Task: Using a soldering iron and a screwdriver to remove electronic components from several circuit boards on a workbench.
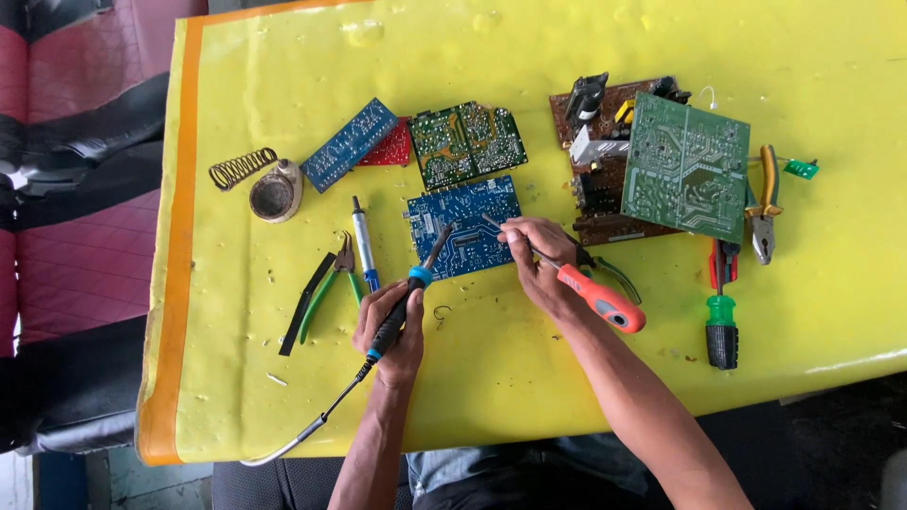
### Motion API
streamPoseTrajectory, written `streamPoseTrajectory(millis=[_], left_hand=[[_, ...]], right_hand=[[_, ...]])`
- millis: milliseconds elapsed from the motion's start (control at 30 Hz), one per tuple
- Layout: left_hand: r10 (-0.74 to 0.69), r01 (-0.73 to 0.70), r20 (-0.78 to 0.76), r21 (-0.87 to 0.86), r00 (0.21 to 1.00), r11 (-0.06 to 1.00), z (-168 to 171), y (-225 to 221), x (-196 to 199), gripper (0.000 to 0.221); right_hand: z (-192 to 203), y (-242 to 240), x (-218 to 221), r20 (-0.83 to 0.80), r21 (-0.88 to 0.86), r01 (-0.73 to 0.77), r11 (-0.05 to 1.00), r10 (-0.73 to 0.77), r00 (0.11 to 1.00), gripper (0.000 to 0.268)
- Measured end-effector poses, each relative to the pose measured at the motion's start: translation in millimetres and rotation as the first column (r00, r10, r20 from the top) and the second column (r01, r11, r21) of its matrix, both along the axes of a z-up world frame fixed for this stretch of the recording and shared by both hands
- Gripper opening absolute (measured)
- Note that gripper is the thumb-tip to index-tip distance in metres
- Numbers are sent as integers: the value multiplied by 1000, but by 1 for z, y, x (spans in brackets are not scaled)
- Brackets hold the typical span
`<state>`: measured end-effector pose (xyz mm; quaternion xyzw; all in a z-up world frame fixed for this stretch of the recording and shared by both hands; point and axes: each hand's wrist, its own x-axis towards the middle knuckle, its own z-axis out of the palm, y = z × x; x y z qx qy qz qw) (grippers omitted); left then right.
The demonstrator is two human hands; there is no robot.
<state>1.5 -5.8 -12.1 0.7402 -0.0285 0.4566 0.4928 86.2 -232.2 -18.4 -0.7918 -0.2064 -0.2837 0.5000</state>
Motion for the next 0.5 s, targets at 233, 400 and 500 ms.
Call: streamPoseTrajectory(millis=[233, 400, 500], left_hand=[[-8, 8, 1, 8, 1000, 1000, 4, -1, -1, 14], [-8, 8, 2, -7, 1000, 1000, 4, -1, -2, 16], [-39, 39, 19, -31, 999, 999, 7, 0, -1, 15]], right_hand=[[11, -1, -2, -11, -25, -29, 999, 29, 1000, 20], [15, 2, -1, 10, -69, -8, 998, 9, 1000, 18], [20, 1, -3, 30, -67, -12, 998, 14, 999, 19]])
